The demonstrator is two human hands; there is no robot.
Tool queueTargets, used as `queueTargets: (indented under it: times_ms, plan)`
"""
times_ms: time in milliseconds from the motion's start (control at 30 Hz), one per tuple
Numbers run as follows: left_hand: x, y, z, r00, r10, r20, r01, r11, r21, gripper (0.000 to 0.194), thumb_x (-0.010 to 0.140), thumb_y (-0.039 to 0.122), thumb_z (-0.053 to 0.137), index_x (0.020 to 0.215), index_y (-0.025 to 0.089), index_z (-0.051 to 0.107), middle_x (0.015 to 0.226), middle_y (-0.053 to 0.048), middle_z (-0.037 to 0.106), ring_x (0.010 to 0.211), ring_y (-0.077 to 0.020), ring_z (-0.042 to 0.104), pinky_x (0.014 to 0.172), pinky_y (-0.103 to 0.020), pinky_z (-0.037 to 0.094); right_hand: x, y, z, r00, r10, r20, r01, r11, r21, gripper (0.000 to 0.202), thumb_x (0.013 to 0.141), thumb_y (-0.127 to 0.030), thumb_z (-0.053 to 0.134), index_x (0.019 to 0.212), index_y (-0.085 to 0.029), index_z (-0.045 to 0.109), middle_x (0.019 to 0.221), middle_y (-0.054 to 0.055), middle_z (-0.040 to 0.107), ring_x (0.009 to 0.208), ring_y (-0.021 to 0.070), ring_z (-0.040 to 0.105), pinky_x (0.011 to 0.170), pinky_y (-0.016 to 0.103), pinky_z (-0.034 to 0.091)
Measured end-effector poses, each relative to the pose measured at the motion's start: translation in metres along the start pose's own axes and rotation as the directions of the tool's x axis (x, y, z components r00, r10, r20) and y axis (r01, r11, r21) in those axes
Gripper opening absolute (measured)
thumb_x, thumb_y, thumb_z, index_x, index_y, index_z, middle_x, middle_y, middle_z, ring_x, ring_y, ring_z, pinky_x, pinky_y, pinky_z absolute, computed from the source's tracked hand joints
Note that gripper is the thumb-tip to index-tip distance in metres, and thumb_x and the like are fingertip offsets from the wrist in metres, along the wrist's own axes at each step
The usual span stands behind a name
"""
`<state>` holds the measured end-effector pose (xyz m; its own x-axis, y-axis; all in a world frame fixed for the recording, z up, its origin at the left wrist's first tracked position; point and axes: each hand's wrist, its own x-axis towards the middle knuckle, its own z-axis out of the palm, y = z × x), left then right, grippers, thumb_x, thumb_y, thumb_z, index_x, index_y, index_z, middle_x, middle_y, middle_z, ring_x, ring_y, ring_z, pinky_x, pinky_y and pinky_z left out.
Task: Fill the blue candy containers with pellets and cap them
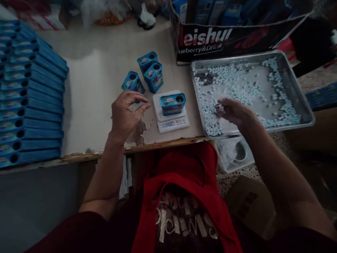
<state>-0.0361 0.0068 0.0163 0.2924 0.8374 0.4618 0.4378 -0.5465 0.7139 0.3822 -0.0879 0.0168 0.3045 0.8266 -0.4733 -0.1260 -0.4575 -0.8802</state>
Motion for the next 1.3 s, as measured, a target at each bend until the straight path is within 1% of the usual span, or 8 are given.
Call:
queueTargets:
  times_ms: [100, 233, 467, 600, 767, 900, 1033, 1300]
  plan:
    - [-0.003, -0.01, 0.003, 0.996, -0.083, 0.038, 0.083, 0.996, 0.014, 0.012, 0.09, 0.028, 0.089, 0.1, 0.025, 0.084, 0.117, -0.007, 0.082, 0.115, -0.027, 0.078, 0.101, -0.044, 0.066, -0.01, 0.001, -0.006, 0.998, 0.046, 0.042, -0.047, 0.999, 0.013, 0.032, 0.078, -0.046, 0.085, 0.084, -0.027, 0.06, 0.077, -0.001, 0.061, 0.069, 0.0174, 0.058, 0.057, 0.027, 0.049]
    - [-0.004, -0.019, 0.008, 0.984, -0.153, 0.09, 0.151, 0.988, 0.028, 0.014, 0.089, 0.029, 0.088, 0.101, 0.024, 0.082, 0.121, -0.007, 0.081, 0.12, -0.0282, 0.077, 0.101, -0.043, 0.068, -0.016, 0.0, 0.002, 0.995, -0.011, 0.099, 0.021, 0.995, -0.099, 0.047, 0.078, -0.055, 0.087, 0.078, -0.028, 0.049, 0.069, -0.006, 0.045, 0.054, 0.012, 0.027, 0.045, 0.025, 0.023]
    - [-0.007, -0.025, 0.002, 0.978, -0.199, 0.056, 0.199, 0.98, -0.004, 0.016, 0.09, 0.03, 0.087, 0.104, 0.025, 0.081, 0.12, -0.006, 0.08, 0.116, -0.0262, 0.078, 0.103, -0.042, 0.069, -0.018, -0.043, 0.078, 0.947, -0.184, 0.263, 0.186, 0.982, 0.02, 0.05, 0.079, -0.063, 0.093, 0.094, -0.026, 0.062, 0.079, -0.004, 0.059, 0.056, 0.0085, 0.037, 0.045, 0.021, 0.026]
    - [-0.017, -0.036, -0.011, 0.978, -0.206, 0.046, 0.208, 0.977, -0.047, 0.019, 0.09, 0.038, 0.087, 0.103, 0.026, 0.082, 0.121, -0.007, 0.08, 0.117, -0.0273, 0.078, 0.103, -0.043, 0.07, -0.022, -0.072, 0.112, 0.882, -0.25, 0.4, 0.329, 0.933, -0.143, 0.045, 0.082, -0.056, 0.096, 0.096, -0.025, 0.067, 0.074, -0.006, 0.056, 0.056, 0.0082, 0.041, 0.05, 0.023, 0.032]
    - [-0.028, -0.051, -0.022, 0.974, -0.224, 0.038, 0.226, 0.972, -0.063, 0.025, 0.089, 0.045, 0.085, 0.104, 0.026, 0.084, 0.12, -0.008, 0.08, 0.114, -0.0278, 0.079, 0.106, -0.046, 0.069, -0.02, -0.106, 0.127, 0.79, -0.305, 0.532, 0.606, 0.521, -0.601, 0.027, 0.093, -0.047, 0.089, 0.093, -0.023, 0.076, 0.071, -0.005, 0.06, 0.067, 0.0127, 0.055, 0.066, 0.029, 0.042]
    - [-0.029, -0.055, -0.024, 0.98, -0.191, 0.06, 0.196, 0.978, -0.075, 0.027, 0.09, 0.042, 0.083, 0.108, 0.023, 0.086, 0.123, -0.01, 0.079, 0.107, -0.0259, 0.08, 0.103, -0.046, 0.069, -0.013, -0.119, 0.131, 0.727, -0.282, 0.626, 0.686, 0.272, -0.675, 0.023, 0.089, -0.043, 0.092, 0.092, -0.023, 0.082, 0.075, -0.006, 0.064, 0.076, 0.0128, 0.058, 0.075, 0.029, 0.041]
    - [-0.029, -0.056, -0.024, 0.98, -0.182, 0.082, 0.189, 0.978, -0.084, 0.03, 0.091, 0.043, 0.083, 0.114, 0.024, 0.086, 0.128, -0.01, 0.078, 0.105, -0.025, 0.081, 0.1, -0.044, 0.069, -0.011, -0.121, 0.133, 0.734, -0.229, 0.64, 0.679, 0.264, -0.685, 0.03, 0.083, -0.048, 0.098, 0.096, -0.023, 0.087, 0.079, -0.005, 0.067, 0.077, 0.0131, 0.059, 0.075, 0.031, 0.039]
    - [-0.03, -0.068, -0.028, 0.962, -0.254, 0.099, 0.262, 0.961, -0.083, 0.036, 0.089, 0.052, 0.088, 0.118, 0.031, 0.082, 0.134, -0.008, 0.075, 0.108, -0.0284, 0.082, 0.098, -0.047, 0.071, -0.023, -0.125, 0.142, 0.803, -0.189, 0.566, 0.593, 0.348, -0.726, 0.022, 0.08, -0.025, 0.099, 0.099, -0.022, 0.088, 0.078, -0.003, 0.07, 0.072, 0.0128, 0.059, 0.071, 0.032, 0.04]
